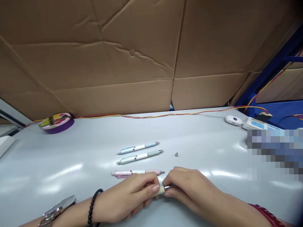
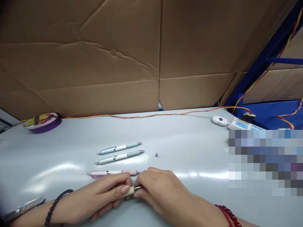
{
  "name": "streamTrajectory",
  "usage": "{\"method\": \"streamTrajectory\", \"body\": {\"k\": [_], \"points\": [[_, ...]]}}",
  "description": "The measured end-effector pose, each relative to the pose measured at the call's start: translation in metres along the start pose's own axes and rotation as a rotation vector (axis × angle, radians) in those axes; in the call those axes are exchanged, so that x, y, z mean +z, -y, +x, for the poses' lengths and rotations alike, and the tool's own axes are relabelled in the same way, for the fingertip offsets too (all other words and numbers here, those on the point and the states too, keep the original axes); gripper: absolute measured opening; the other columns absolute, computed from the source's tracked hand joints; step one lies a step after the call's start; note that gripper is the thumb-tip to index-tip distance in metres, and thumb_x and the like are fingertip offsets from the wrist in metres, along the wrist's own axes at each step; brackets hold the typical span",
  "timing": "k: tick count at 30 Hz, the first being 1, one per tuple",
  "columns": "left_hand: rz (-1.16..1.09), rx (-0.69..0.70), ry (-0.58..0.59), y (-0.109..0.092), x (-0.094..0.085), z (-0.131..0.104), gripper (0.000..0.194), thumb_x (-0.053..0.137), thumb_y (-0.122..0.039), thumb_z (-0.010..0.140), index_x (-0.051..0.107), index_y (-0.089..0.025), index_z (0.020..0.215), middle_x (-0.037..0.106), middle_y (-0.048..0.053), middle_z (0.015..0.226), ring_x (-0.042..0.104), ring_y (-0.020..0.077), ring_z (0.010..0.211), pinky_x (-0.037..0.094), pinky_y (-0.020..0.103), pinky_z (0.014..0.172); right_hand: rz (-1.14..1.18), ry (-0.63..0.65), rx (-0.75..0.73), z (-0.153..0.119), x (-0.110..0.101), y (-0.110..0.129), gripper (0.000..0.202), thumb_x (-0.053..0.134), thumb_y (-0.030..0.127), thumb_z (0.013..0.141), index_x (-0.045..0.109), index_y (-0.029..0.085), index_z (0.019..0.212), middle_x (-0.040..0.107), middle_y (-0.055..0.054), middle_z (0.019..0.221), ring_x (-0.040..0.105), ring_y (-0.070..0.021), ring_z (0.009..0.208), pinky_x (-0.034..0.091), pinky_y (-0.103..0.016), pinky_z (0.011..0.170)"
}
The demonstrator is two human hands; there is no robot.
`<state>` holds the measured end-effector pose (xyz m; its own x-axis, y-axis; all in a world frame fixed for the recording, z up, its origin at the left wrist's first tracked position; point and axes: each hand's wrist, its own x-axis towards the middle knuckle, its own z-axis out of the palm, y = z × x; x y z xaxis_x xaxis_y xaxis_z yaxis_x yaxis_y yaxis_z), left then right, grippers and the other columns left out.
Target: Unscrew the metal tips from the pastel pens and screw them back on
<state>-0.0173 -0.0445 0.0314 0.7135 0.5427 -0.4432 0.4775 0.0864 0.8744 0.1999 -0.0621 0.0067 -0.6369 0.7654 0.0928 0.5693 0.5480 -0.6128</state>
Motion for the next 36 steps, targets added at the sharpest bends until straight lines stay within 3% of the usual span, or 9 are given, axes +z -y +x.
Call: {"method": "streamTrajectory", "body": {"k": [5,8,10,15,21,26,30,34,36], "points": [[-0.028,0.001,-0.006,0.001,0.000,0.000,0.039,0.037,-0.057,0.095,0.041,-0.021,0.081,0.044,-0.003,0.071,0.032,0.0080,0.046,0.025,0.017,0.037,-0.140,-0.088,-0.158,-0.003,-0.003,0.000,0.019,0.042,0.023,0.096,0.056,0.020,0.084,0.063,-0.002,0.077,0.055,-0.0158,0.070,0.039,-0.025,0.061],[-0.037,-0.014,-0.001,0.001,0.000,0.000,0.038,0.039,-0.055,0.095,0.041,-0.020,0.081,0.045,-0.004,0.071,0.033,0.0078,0.046,0.025,0.016,0.038,-0.154,-0.057,-0.108,-0.004,-0.004,0.001,0.013,0.049,0.031,0.093,0.056,0.020,0.092,0.064,-0.002,0.083,0.057,-0.0165,0.073,0.040,-0.025,0.063],[-0.037,-0.011,-0.005,0.000,0.000,0.000,0.037,0.039,-0.054,0.095,0.042,-0.020,0.080,0.045,-0.004,0.070,0.032,0.0077,0.046,0.025,0.016,0.038,-0.141,-0.016,-0.044,-0.003,-0.005,0.000,0.020,0.049,0.038,0.093,0.056,0.020,0.092,0.063,-0.002,0.082,0.057,-0.0166,0.071,0.040,-0.026,0.063],[-0.018,-0.002,-0.012,0.001,0.000,0.000,0.037,0.039,-0.053,0.095,0.044,-0.020,0.081,0.046,-0.004,0.069,0.033,0.0074,0.045,0.026,0.017,0.038,-0.141,0.060,-0.040,0.000,-0.004,-0.003,0.034,0.031,0.027,0.099,0.057,0.020,0.077,0.064,-0.001,0.073,0.055,-0.0150,0.065,0.038,-0.025,0.060],[-0.058,-0.002,-0.055,0.005,0.002,0.001,0.037,0.039,-0.055,0.095,0.045,-0.020,0.085,0.047,-0.004,0.070,0.031,0.0068,0.044,0.024,0.016,0.035,-0.024,0.008,0.007,-0.001,-0.013,-0.003,0.006,0.051,0.022,0.091,0.057,0.022,0.091,0.064,0.001,0.082,0.057,-0.0130,0.070,0.040,-0.022,0.063],[-0.066,0.028,-0.054,0.006,0.001,0.001,0.034,0.039,-0.054,0.097,0.045,-0.024,0.113,0.046,-0.005,0.070,0.029,0.0065,0.042,0.024,0.016,0.035,-0.056,0.008,0.022,-0.002,-0.015,-0.004,0.007,0.054,0.015,0.087,0.056,0.022,0.089,0.062,0.002,0.080,0.056,-0.0121,0.069,0.039,-0.021,0.062],[-0.071,0.033,-0.030,0.005,-0.001,0.001,0.034,0.038,-0.053,0.097,0.047,-0.026,0.116,0.045,-0.005,0.070,0.032,0.0074,0.044,0.025,0.016,0.036,-0.073,0.031,0.007,0.000,-0.018,-0.004,0.004,0.053,0.023,0.090,0.057,0.022,0.090,0.063,0.002,0.079,0.056,-0.0125,0.069,0.039,-0.021,0.062],[-0.071,0.012,-0.034,0.003,-0.001,-0.001,0.034,0.037,-0.052,0.098,0.046,-0.026,0.118,0.045,-0.005,0.071,0.032,0.0079,0.046,0.027,0.016,0.038,-0.188,0.040,0.041,0.002,-0.033,-0.007,0.025,0.041,0.032,0.097,0.057,0.022,0.081,0.061,0.002,0.071,0.055,-0.0132,0.063,0.037,-0.022,0.058],[-0.080,0.005,-0.040,0.001,-0.001,-0.001,0.035,0.037,-0.052,0.098,0.045,-0.025,0.118,0.046,-0.005,0.071,0.032,0.0077,0.046,0.027,0.015,0.038,-0.340,0.044,0.157,0.003,-0.041,-0.011,0.036,0.034,0.033,0.099,0.056,0.022,0.073,0.061,0.001,0.067,0.055,-0.0144,0.059,0.036,-0.024,0.056]]}}
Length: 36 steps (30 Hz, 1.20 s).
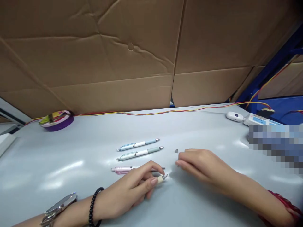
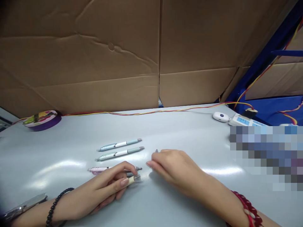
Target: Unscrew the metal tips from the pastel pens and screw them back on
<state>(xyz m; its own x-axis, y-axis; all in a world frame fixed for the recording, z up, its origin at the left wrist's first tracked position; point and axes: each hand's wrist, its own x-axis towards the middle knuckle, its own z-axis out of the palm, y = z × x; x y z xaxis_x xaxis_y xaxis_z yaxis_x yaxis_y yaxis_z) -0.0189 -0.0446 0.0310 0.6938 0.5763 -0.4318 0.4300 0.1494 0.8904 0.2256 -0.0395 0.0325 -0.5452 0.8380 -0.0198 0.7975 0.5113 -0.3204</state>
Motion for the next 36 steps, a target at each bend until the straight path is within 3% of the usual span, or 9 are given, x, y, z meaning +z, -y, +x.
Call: {"method": "streamTrajectory", "body": {"k": [5,11,16,18,22,24,28,32,36], "points": [[-0.032,-0.017,-0.018,0.000,0.000,0.000,0.032,0.039,-0.052,0.096,0.045,-0.023,0.106,0.048,-0.005,0.072,0.032,0.0073,0.045,0.026,0.016,0.038,-0.327,0.103,0.335,0.007,-0.002,-0.012,0.046,0.035,0.037,0.099,0.061,0.022,0.063,0.066,-0.004,0.062,0.062,-0.0221,0.060,0.033,-0.028,0.052],[0.074,0.012,-0.023,0.001,0.002,0.000,0.028,0.035,-0.049,0.099,0.044,-0.022,0.100,0.049,-0.006,0.070,0.034,0.0082,0.045,0.031,0.018,0.042,-0.375,0.108,0.385,0.011,0.007,-0.009,0.046,0.036,0.041,0.098,0.068,0.022,0.071,0.071,-0.007,0.070,0.067,-0.0247,0.067,0.037,-0.028,0.052],[0.502,0.262,-0.227,0.004,-0.001,-0.004,0.016,0.039,-0.034,0.100,0.052,-0.025,0.102,0.063,-0.002,0.086,0.058,0.0155,0.076,0.042,0.024,0.073,-0.444,0.047,0.444,0.005,-0.001,-0.009,0.050,0.036,0.051,0.095,0.062,0.020,0.066,0.066,-0.006,0.063,0.064,-0.0246,0.060,0.031,-0.027,0.046],[0.737,0.414,-0.350,0.008,-0.004,-0.004,0.017,0.038,-0.029,0.100,0.054,-0.024,0.102,0.066,0.001,0.092,0.060,0.0172,0.078,0.041,0.024,0.069,-0.412,-0.072,0.389,0.003,-0.004,-0.012,0.047,0.033,0.049,0.097,0.059,0.021,0.070,0.064,-0.004,0.064,0.060,-0.0204,0.058,0.030,-0.026,0.045],[1.247,0.640,-0.489,0.014,-0.008,0.000,0.027,0.035,-0.024,0.102,0.061,-0.020,0.094,0.066,0.003,0.074,0.056,0.0187,0.065,0.037,0.028,0.060,-0.271,-0.391,-0.009,0.008,0.001,-0.011,0.031,0.035,0.028,0.099,0.059,0.019,0.081,0.063,-0.004,0.073,0.054,-0.0172,0.067,0.036,-0.025,0.051],[1.331,0.692,-0.508,0.015,-0.008,0.001,0.027,0.037,-0.025,0.102,0.063,-0.021,0.095,0.065,0.003,0.071,0.055,0.0187,0.065,0.037,0.028,0.062,-0.266,-0.391,-0.124,0.017,0.005,-0.005,0.027,0.037,0.018,0.097,0.061,0.018,0.085,0.064,-0.005,0.075,0.053,-0.0181,0.071,0.039,-0.026,0.057],[1.340,0.700,-0.513,0.019,-0.008,0.003,0.028,0.039,-0.025,0.102,0.063,-0.019,0.092,0.064,0.003,0.070,0.055,0.0192,0.066,0.036,0.030,0.063,-0.293,-0.302,-0.192,0.040,0.012,0.009,0.018,0.048,0.009,0.090,0.064,0.016,0.090,0.065,-0.007,0.080,0.053,-0.0205,0.079,0.040,-0.028,0.061],[1.327,0.663,-0.521,0.025,-0.012,0.009,0.027,0.038,-0.025,0.102,0.062,-0.018,0.091,0.066,0.003,0.074,0.055,0.0203,0.069,0.036,0.033,0.067,-0.270,-0.222,-0.234,0.059,0.013,0.011,0.019,0.052,0.008,0.087,0.064,0.016,0.074,0.063,-0.006,0.075,0.053,-0.0210,0.078,0.041,-0.028,0.062],[1.301,0.670,-0.555,0.025,-0.015,0.010,0.015,0.047,-0.023,0.098,0.061,-0.020,0.093,0.068,0.005,0.095,0.056,0.0231,0.084,0.039,0.037,0.076,-0.172,-0.243,-0.232,0.058,0.002,0.005,0.008,0.056,0.013,0.088,0.060,0.018,0.082,0.063,-0.004,0.079,0.053,-0.0192,0.078,0.043,-0.028,0.065]]}}
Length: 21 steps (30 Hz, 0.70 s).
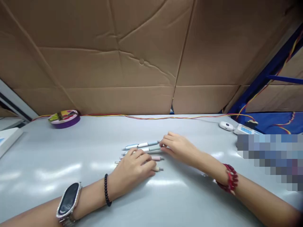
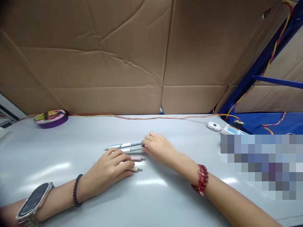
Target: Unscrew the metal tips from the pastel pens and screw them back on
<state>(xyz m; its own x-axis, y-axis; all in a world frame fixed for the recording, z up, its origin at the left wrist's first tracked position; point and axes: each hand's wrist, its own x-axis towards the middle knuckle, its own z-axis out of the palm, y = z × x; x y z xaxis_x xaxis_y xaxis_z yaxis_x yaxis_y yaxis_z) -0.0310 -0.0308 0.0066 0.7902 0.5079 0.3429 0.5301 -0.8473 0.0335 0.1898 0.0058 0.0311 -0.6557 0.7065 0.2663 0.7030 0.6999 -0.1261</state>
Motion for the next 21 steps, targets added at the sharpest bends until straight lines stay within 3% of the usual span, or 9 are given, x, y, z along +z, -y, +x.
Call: {"method": "streamTrajectory", "body": {"k": [3,5,7,9,12,14,18,21], "points": [[-0.031,0.018,-0.147,-0.003,-0.005,0.000,0.013,0.051,-0.016,0.092,0.061,-0.022,0.098,0.063,0.006,0.116,0.052,0.0259,0.102,0.037,0.041,0.090,0.077,-0.096,0.078,-0.014,-0.021,-0.002,0.018,0.040,0.018,0.096,0.052,0.018,0.083,0.059,-0.003,0.079,0.053,-0.0157,0.073,0.043,-0.026,0.063],[-0.006,0.049,-0.269,-0.008,-0.009,-0.002,0.020,0.052,-0.009,0.087,0.060,-0.023,0.099,0.062,0.007,0.117,0.049,0.0257,0.105,0.030,0.045,0.099,0.232,-0.175,0.170,-0.026,-0.033,0.001,0.024,0.035,0.022,0.098,0.045,0.021,0.076,0.052,0.001,0.068,0.048,-0.0131,0.061,0.039,-0.023,0.054],[0.038,0.086,-0.318,-0.014,-0.012,-0.004,0.026,0.053,-0.005,0.084,0.058,-0.025,0.100,0.063,0.007,0.113,0.049,0.0256,0.105,0.023,0.049,0.103,0.385,-0.248,0.225,-0.038,-0.038,0.007,0.030,0.032,0.028,0.099,0.040,0.022,0.070,0.045,0.003,0.062,0.043,-0.0128,0.055,0.037,-0.024,0.051],[0.006,0.128,-0.257,-0.021,-0.015,-0.006,0.029,0.052,-0.004,0.083,0.056,-0.024,0.103,0.064,0.008,0.108,0.053,0.0253,0.099,0.027,0.047,0.099,0.453,-0.278,0.188,-0.048,-0.033,0.017,0.036,0.029,0.032,0.099,0.036,0.022,0.065,0.040,0.003,0.058,0.039,-0.0126,0.051,0.035,-0.024,0.049],[-0.180,0.100,-0.045,-0.030,-0.014,-0.010,0.016,0.048,-0.010,0.087,0.051,-0.022,0.097,0.066,0.004,0.086,0.056,0.0183,0.068,0.042,0.030,0.068,0.454,-0.146,-0.018,-0.056,-0.015,0.033,0.045,0.024,0.036,0.100,0.035,0.022,0.058,0.043,0.001,0.053,0.042,-0.0132,0.049,0.034,-0.025,0.049],[-0.362,-0.021,0.077,-0.035,-0.011,-0.011,0.004,0.048,-0.019,0.092,0.047,-0.023,0.091,0.062,-0.001,0.073,0.052,0.0150,0.056,0.036,0.025,0.053,0.431,-0.047,-0.075,-0.058,-0.006,0.040,0.050,0.019,0.037,0.101,0.045,0.021,0.061,0.053,-0.001,0.056,0.048,-0.0141,0.053,0.038,-0.026,0.053],[-0.809,-0.390,0.280,-0.036,-0.008,-0.010,0.019,0.058,-0.038,0.089,0.044,-0.025,0.087,0.053,-0.007,0.065,0.046,0.0108,0.052,0.033,0.018,0.048,0.493,0.073,-0.112,-0.057,-0.004,0.035,0.052,0.021,0.046,0.100,0.057,0.019,0.074,0.062,-0.003,0.067,0.054,-0.0141,0.063,0.041,-0.024,0.061],[-0.917,-0.422,0.401,-0.029,-0.011,-0.004,0.021,0.059,-0.034,0.087,0.043,-0.023,0.079,0.044,-0.007,0.061,0.040,0.0098,0.052,0.029,0.017,0.047,0.532,0.145,-0.114,-0.055,-0.010,0.025,0.039,0.035,0.050,0.097,0.059,0.021,0.087,0.065,-0.002,0.079,0.057,-0.0142,0.073,0.042,-0.023,0.067]]}}
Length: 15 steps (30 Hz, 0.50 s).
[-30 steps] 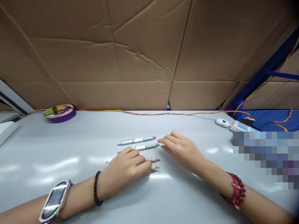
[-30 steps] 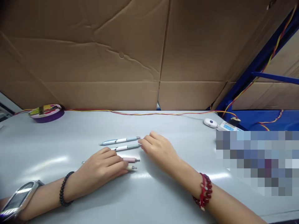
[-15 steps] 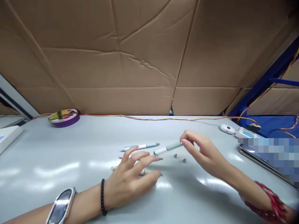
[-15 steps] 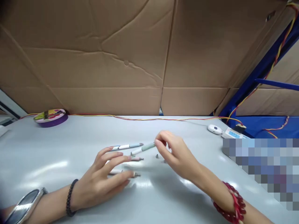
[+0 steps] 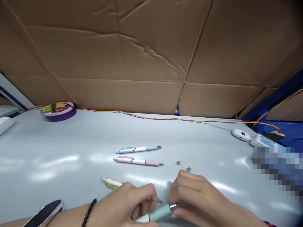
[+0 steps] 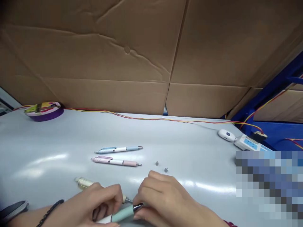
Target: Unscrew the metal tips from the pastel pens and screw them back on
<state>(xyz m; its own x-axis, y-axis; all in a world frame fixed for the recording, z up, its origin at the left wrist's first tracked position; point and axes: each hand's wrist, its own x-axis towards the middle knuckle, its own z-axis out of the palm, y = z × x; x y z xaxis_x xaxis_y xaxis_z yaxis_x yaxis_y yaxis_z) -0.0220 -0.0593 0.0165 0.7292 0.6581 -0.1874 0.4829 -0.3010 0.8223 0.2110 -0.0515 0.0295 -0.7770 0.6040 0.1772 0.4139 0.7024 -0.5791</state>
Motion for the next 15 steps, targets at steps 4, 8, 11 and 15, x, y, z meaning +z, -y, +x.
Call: {"method": "streamTrajectory", "body": {"k": [4,8,11,15], "points": [[0.110,0.106,0.002,0.0006,-0.0089,0.0048,0.019,0.058,-0.026,0.086,0.042,-0.022,0.075,0.042,-0.007,0.062,0.037,0.0103,0.053,0.027,0.018,0.049,0.005,0.066,0.146,-0.0001,0.0025,-0.0049,0.050,0.033,0.064,0.091,0.059,0.021,0.086,0.065,-0.002,0.079,0.058,-0.0159,0.071,0.042,-0.025,0.065],[0.156,0.132,0.000,0.0023,-0.0083,0.0048,0.021,0.057,-0.028,0.087,0.041,-0.022,0.076,0.041,-0.007,0.061,0.036,0.0107,0.052,0.027,0.019,0.048,0.062,0.144,0.125,-0.0001,0.0063,-0.0076,0.043,0.033,0.046,0.099,0.061,0.021,0.079,0.065,-0.001,0.075,0.057,-0.0138,0.068,0.041,-0.023,0.063],[0.169,0.134,-0.002,0.0035,-0.0062,0.0032,0.023,0.057,-0.024,0.084,0.037,-0.022,0.072,0.038,-0.007,0.059,0.035,0.0109,0.050,0.027,0.020,0.047,0.148,0.102,0.148,-0.0008,0.0012,-0.0074,0.022,0.055,0.045,0.090,0.061,0.023,0.091,0.065,0.002,0.083,0.058,-0.0121,0.076,0.041,-0.020,0.069],[0.157,0.159,0.018,0.0045,-0.0049,0.0028,0.025,0.055,-0.024,0.085,0.034,-0.021,0.070,0.034,-0.007,0.055,0.033,0.0105,0.048,0.026,0.020,0.047,0.094,0.105,0.212,-0.0011,0.0018,-0.0054,0.040,0.053,0.061,0.084,0.060,0.021,0.087,0.062,0.001,0.077,0.054,-0.0137,0.067,0.040,-0.023,0.064]]}}
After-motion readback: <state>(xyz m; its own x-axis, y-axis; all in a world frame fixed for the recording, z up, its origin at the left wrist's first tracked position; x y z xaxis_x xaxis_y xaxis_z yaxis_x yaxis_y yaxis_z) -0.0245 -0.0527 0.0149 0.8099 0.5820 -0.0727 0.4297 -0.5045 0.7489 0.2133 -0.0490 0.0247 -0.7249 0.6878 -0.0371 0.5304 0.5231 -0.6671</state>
